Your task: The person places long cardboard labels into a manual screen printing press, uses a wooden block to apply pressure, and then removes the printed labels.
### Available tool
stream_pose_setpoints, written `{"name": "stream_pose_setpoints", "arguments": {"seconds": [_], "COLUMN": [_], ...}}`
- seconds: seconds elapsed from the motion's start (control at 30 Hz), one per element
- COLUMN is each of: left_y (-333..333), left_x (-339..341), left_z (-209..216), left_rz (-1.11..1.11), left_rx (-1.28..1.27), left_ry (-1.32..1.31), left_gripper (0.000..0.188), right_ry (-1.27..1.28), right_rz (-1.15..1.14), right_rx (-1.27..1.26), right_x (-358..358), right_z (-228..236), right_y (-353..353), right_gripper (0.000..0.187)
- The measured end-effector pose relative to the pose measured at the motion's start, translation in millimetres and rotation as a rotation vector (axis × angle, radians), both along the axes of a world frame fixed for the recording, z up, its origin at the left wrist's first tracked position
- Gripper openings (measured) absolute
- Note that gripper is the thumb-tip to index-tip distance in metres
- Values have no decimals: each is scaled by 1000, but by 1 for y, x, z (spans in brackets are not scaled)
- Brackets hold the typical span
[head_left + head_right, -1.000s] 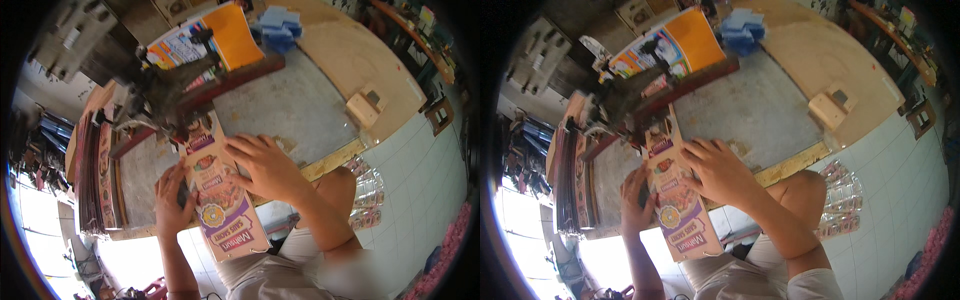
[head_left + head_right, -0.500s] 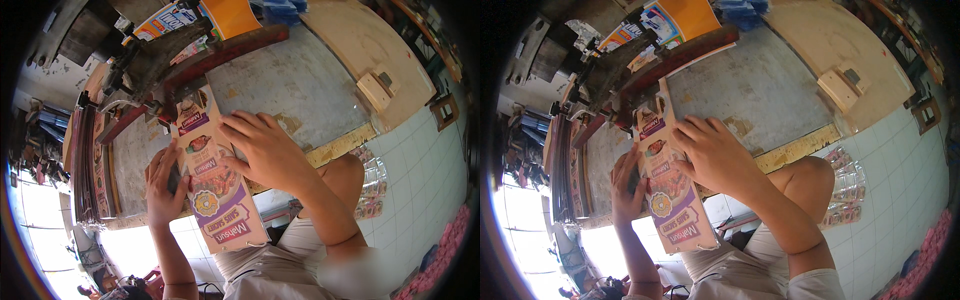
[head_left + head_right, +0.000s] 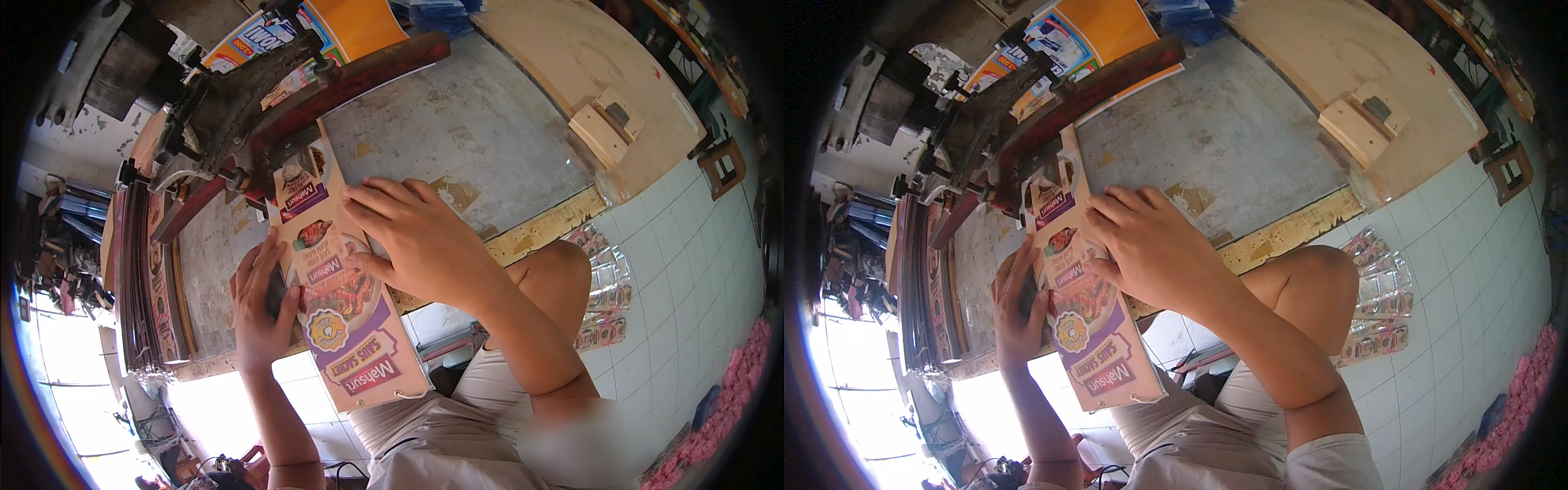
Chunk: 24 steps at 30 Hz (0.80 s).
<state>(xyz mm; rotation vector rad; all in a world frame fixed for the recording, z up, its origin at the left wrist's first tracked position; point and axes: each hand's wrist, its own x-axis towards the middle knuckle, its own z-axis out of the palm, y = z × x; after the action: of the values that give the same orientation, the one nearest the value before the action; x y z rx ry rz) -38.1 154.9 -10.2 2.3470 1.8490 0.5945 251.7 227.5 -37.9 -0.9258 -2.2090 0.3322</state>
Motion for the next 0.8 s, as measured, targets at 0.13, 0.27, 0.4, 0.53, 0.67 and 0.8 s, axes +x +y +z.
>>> {"name": "stream_pose_setpoints", "arguments": {"seconds": [0.13, 0.27, 0.4, 0.53, 0.67, 0.8], "left_y": [0, 0, 0, -1, -1, -2], "left_x": [0, -6, -4, -1, -1, 2], "left_z": [2, 1, 0, 2, 0, 3], "left_rz": [9, -28, -33, -15, 2, -11], "left_rx": [-5, -11, 0, -12, -16, 14], "left_ry": [6, 5, -18, -1, 42, -2], "left_gripper": [58, 62, 61, 61, 63, 55], "right_ry": [-7, -30, -5, -24, -48, -56], "right_rz": [-10, 29, 13, 2, -34, -32], "right_rx": [30, -38, 10, 23, 43, 54], "right_x": [-2, 2, 2, 2, -2, -3], "right_z": [-3, 5, 1, -1, -3, -3], "right_y": [2, 0, 0, 1, 0, 0], "right_gripper": [58, 60, 61, 61, 60, 60]}}
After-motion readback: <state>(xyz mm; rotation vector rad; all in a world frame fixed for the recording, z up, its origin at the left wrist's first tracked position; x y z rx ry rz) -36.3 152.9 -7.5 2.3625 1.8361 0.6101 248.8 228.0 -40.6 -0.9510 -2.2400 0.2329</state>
